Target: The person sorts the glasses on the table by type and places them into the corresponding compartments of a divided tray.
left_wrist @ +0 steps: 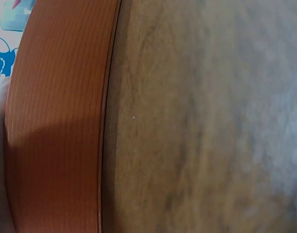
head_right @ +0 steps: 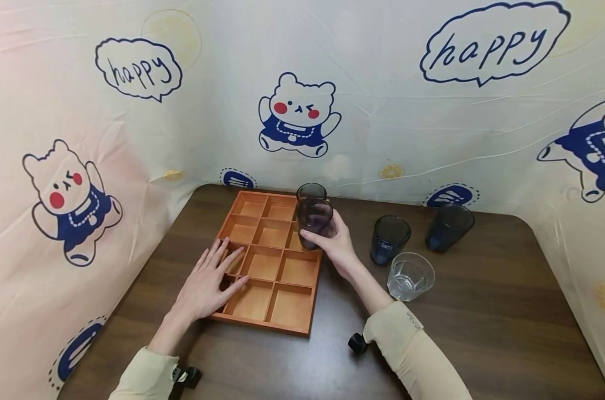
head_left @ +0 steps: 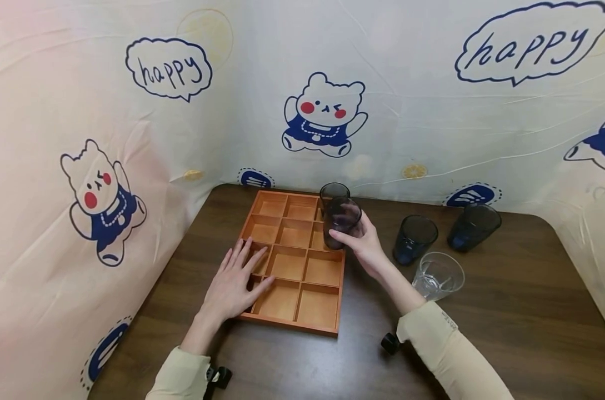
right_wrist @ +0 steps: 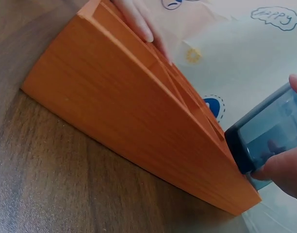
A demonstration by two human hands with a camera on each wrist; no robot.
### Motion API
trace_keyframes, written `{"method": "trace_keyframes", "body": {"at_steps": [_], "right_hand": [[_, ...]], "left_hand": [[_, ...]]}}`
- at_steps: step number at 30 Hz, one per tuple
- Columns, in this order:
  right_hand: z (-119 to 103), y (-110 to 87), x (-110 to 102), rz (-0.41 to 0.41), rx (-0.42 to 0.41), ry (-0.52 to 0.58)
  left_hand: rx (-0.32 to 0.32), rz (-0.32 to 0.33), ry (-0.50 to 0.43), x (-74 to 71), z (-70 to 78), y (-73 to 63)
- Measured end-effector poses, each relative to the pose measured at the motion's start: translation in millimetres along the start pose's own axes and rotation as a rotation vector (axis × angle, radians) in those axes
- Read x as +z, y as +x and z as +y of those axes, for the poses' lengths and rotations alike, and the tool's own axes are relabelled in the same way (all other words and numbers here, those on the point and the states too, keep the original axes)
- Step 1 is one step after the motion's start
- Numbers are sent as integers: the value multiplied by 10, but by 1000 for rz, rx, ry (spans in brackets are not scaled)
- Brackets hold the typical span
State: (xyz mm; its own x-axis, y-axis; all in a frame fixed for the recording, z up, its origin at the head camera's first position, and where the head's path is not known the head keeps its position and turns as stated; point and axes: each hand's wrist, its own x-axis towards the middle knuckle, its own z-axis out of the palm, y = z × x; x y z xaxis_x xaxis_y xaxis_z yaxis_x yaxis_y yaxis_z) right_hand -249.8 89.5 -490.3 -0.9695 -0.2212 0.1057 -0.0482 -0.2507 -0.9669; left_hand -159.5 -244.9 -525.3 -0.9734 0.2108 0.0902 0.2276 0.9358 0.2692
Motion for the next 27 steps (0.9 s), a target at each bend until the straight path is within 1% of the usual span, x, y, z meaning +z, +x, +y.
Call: {"method": "trace_keyframes", "body": {"at_steps": [4,8,10,14,16,20,27], "right_hand": [[53,20,39,0,-43,-69],[98,29,56,21,-48,-90],[117,26,55,22,-56,-125],[149,29,61,-15,-99,-243],[176,38,60,-31,-115,-283],[221,48,36,-34,-107,-312],[215,66,-6,-53,-88,-360]], "left_hand": [[0,6,7,-4,2,-5],[8,4,11,5,15,10],[10,-2,7,7,23,17],[6,2,6,-1,27,12],[2,3,4,-2,22,4],[1,0,6,2,15,-4],[-2,-2,9,0,15,-5]]}}
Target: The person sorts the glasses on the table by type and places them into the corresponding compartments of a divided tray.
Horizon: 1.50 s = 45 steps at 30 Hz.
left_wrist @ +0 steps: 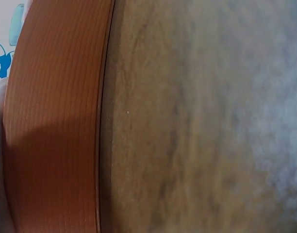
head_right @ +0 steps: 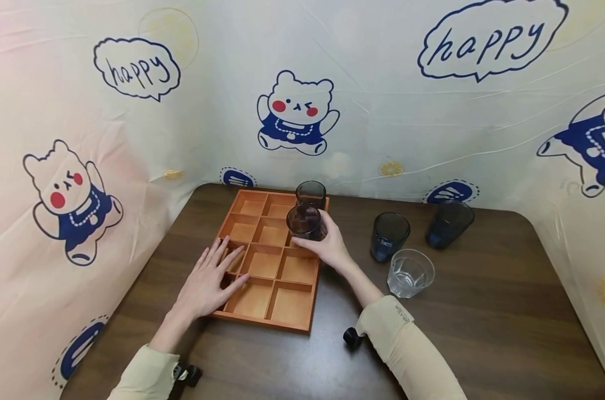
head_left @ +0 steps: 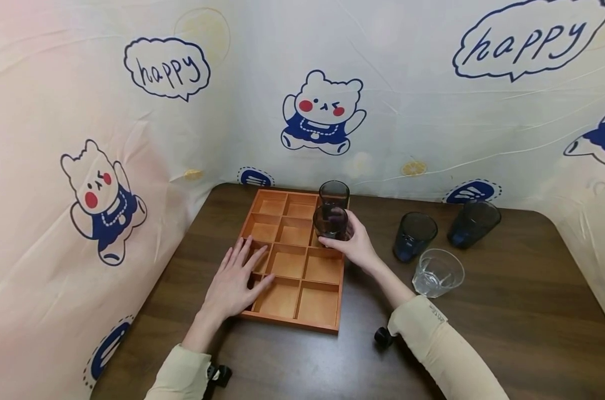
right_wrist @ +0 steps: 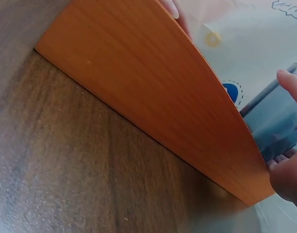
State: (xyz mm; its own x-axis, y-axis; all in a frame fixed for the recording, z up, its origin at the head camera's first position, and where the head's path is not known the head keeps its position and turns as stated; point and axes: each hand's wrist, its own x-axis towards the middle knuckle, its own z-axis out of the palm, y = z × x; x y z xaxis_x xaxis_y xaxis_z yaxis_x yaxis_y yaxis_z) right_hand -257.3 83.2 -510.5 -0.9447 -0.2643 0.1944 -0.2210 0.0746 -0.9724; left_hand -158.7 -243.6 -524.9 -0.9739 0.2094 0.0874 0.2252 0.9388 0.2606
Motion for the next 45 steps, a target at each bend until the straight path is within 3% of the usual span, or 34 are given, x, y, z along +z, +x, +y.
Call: {"method": "trace_keyframes", "body": {"at_steps": [7,20,31,40,45], "right_hand": [[35,25,-14,-29,10,-31],[37,-15,-20,-12,32,-102],[-33,-80,-37,11,40,-41],[-181,-225,-150,48,60,16],[-469,-368,-233,115,38,21]], "left_hand": [[-1,-1,-2,12,-3,3],[-3,-6,1,35,14,1],[3,-6,-9,43,37,16],[0,-7,-4,31,2,11],[5,-1,0,12,-18,11]]}}
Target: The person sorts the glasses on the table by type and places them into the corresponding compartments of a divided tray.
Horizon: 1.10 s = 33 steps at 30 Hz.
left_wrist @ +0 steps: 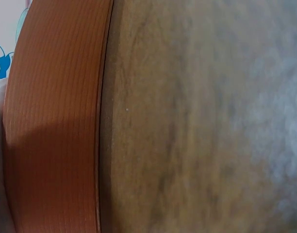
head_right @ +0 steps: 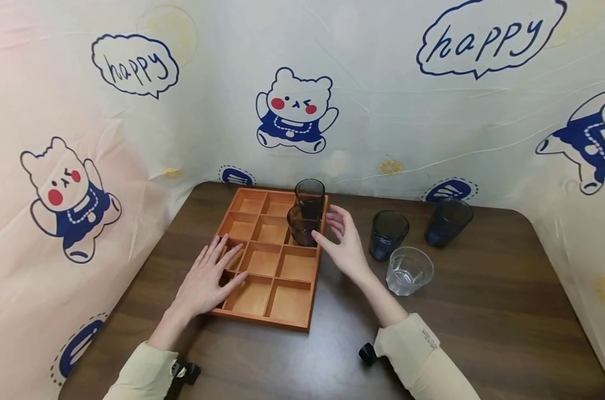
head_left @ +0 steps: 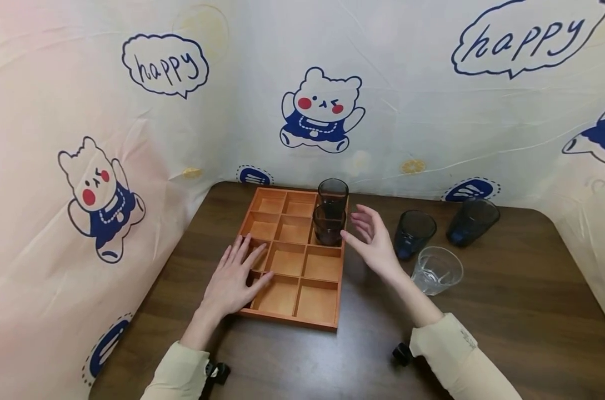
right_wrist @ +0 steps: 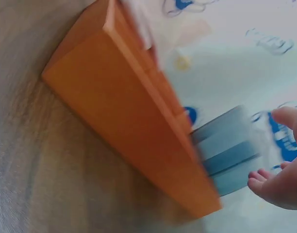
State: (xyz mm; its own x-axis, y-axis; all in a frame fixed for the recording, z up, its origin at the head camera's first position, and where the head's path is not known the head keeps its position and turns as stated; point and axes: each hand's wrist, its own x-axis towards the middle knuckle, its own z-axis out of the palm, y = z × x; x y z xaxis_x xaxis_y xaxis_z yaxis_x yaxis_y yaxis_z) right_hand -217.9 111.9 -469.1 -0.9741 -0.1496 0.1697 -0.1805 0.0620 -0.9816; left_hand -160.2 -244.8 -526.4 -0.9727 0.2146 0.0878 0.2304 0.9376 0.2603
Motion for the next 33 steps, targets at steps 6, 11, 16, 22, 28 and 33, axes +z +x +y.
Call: {"method": "trace_keyframes", "body": {"at_steps": [6,11,16,22,28,33], "right_hand": [[-413,-190,-278,25,-109,-15],[-569,-284,-646,103,-256,49],[-606,-373,-1174,289,-345,87],[-388,-453,-1883,601,-250,157],[39,-511,-2419,488,0,174],[352,-527,-2544,318,69,126]], "left_hand": [[-3,3,-5,-23,-2,11],[-4,10,3,-9,-3,20],[6,26,6,9,8,1],[4,24,8,33,11,-38],[-5,24,1,14,8,-39],[0,27,-1,21,10,-35]]}}
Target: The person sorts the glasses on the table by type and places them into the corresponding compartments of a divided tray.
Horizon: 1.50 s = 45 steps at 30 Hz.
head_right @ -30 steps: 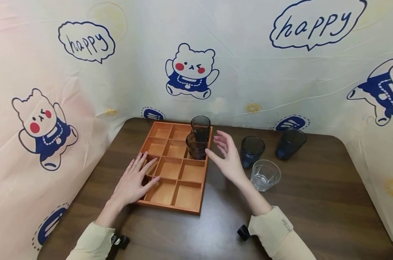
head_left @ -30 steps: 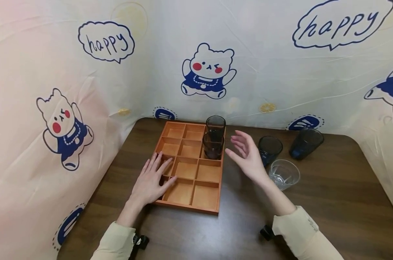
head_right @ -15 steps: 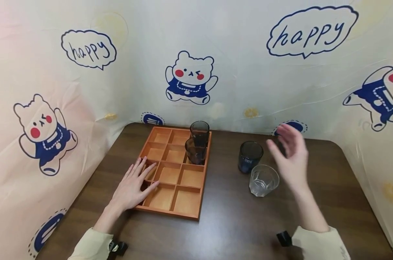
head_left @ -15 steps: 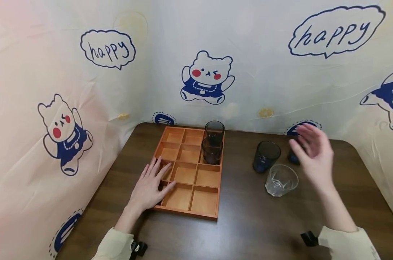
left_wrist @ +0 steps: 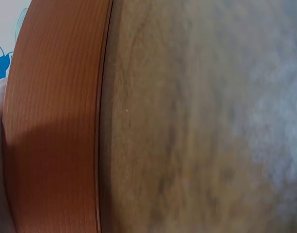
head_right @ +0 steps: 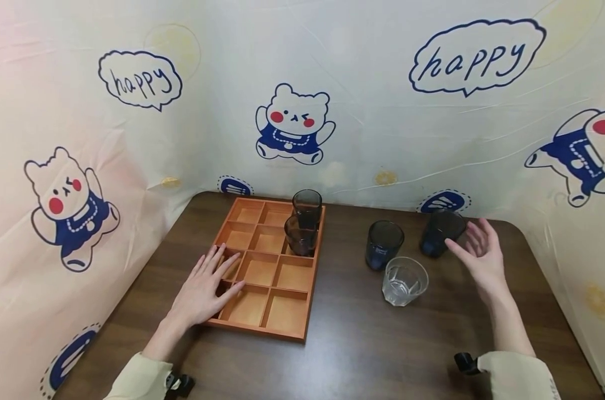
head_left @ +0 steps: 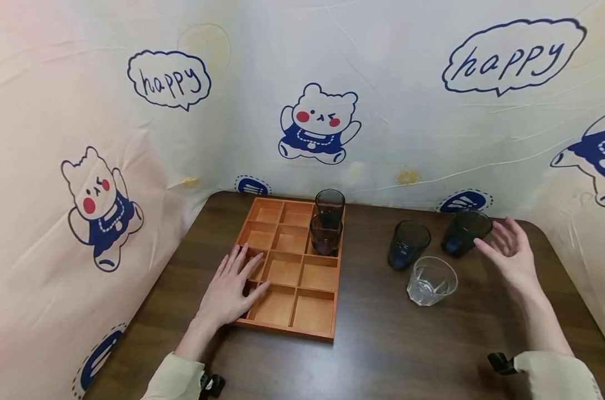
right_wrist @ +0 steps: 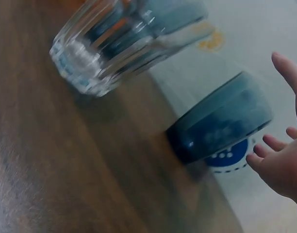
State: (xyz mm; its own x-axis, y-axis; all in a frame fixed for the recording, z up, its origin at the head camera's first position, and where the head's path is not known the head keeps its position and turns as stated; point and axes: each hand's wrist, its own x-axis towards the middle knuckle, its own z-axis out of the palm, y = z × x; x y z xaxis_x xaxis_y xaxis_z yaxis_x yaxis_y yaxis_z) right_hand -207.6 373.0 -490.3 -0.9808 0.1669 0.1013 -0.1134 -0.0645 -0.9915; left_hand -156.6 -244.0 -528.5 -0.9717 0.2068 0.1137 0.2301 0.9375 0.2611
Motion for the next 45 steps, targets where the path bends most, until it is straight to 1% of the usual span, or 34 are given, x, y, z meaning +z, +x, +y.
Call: {"method": "trace_keyframes", "body": {"at_steps": [3,5,7,10,12,14,18,20,26,28,31,39,41,45], "right_hand": [[105,48,18,-60,21,-73],[150,88,50,-76,33,-112],[180,125,86,-62,51,-171],[206,173,133,-5,84,-248],[221,200,153,29,95,-264],[238,227,165,49,95,-229],[275,261,179,61,100,-147],[289,272,183,59,113,-130],[328,314,202,69,164,7],[338,327,200,65,166,23],[351,342,185,46,146,35],[381,358,148,-14,23,100],[383,352,141,-30,9,114],[377,348,120,-53,9,136]], "left_hand": [[-1,5,6,11,-6,-13],[-3,7,8,18,-11,-25],[-3,10,11,23,-16,-31],[-1,10,9,23,-13,-23],[1,11,8,21,-8,-12],[3,13,8,16,-3,-5],[4,14,7,19,0,-9],[2,13,5,23,1,-14],[-5,13,-3,24,4,-13],[-5,16,-1,25,-1,-12],[-5,18,6,28,-11,-11],[-3,18,16,38,-17,-11],[-5,16,14,38,-16,-10],[-5,15,12,37,-15,-7]]}}
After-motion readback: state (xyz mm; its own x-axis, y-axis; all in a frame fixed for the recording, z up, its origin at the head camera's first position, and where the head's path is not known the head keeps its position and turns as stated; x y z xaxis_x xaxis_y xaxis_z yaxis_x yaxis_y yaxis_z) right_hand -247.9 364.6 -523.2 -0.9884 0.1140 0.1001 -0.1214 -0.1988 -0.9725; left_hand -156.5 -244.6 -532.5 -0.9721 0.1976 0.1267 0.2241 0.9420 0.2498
